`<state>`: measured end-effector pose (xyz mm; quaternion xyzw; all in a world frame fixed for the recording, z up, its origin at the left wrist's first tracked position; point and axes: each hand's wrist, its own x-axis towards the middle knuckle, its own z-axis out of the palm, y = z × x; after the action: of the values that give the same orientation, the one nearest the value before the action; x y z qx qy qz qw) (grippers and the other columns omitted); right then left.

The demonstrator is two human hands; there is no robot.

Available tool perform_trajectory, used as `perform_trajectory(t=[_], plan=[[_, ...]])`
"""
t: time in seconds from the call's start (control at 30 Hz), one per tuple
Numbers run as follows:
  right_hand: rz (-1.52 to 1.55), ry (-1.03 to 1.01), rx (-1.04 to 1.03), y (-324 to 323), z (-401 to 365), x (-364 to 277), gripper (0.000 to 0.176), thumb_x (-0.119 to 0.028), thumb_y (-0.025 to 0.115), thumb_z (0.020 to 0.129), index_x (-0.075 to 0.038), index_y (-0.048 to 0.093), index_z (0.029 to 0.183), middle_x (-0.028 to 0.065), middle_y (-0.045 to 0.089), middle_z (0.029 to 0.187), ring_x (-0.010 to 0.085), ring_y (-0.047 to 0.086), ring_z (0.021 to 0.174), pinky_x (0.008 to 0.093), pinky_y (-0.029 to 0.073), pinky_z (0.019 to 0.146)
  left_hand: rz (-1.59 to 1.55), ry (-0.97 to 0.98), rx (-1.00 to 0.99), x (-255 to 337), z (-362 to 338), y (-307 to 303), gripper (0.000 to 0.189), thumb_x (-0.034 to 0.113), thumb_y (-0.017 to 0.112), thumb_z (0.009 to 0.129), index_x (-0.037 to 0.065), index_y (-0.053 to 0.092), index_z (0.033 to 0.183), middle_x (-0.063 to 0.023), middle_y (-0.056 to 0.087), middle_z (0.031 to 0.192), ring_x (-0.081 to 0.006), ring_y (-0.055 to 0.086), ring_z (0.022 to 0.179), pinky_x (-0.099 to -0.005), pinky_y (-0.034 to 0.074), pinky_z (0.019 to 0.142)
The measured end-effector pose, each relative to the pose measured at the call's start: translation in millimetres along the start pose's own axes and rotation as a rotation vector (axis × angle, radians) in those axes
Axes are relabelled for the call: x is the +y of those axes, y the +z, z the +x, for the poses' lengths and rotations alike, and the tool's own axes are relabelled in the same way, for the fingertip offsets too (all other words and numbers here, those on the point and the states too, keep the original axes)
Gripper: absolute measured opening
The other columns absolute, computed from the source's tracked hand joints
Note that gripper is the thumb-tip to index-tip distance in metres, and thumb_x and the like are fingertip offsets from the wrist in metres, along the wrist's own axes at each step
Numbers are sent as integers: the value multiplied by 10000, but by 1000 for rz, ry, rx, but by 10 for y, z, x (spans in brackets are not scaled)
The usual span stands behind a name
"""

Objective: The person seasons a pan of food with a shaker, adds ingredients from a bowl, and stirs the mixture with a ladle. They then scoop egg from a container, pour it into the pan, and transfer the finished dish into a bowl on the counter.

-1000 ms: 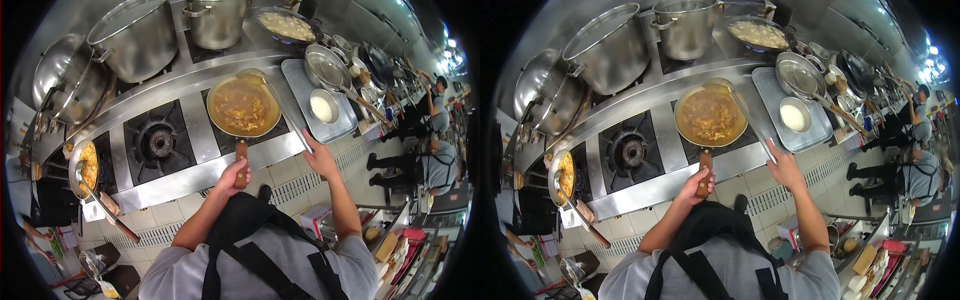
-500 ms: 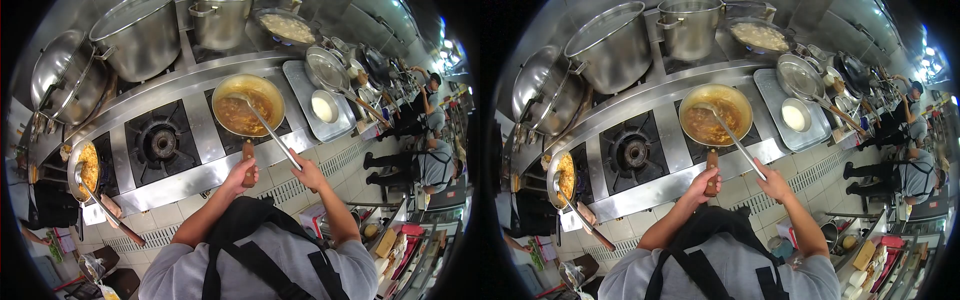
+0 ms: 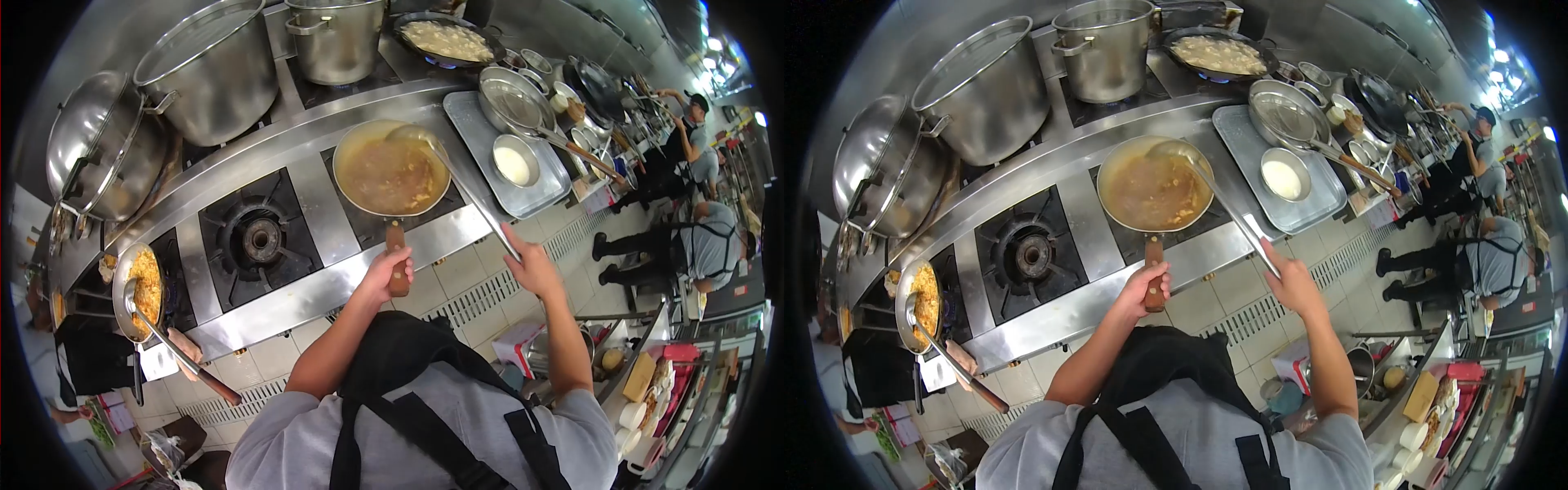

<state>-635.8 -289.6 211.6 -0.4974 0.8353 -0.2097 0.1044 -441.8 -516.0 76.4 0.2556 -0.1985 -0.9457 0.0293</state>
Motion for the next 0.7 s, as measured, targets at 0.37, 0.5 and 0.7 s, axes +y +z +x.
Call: perform_trajectory(t=[0.37,0.5,0.7], plan=[[146,304,57,376,-143,-507,640,-96,587,808,-106,367,1408,286,602,1035,461,575,936,454,461,859,251,24,-67,118,-372,-161,214,198,628,872,71,482,962,-38,548,719,-131,543,568,-299,489,498],[150,404,66,374,-521,-681,629,-93,571,817,-84,357,1409,304,603,975,454,585,903,460,473,830,353,-12,-94,34,-707,-31,238,200,628,871,49,478,977,-44,542,719,-134,539,561,-294,484,492],[630,615,-43,424,-1648,-942,640,-100,543,870,-94,280,1453,158,582,705,283,585,575,350,483,540,426,-159,-195,-353,-1060,132,276,184,607,882,9,473,1047,-59,530,724,-135,532,556,-294,479,482]])
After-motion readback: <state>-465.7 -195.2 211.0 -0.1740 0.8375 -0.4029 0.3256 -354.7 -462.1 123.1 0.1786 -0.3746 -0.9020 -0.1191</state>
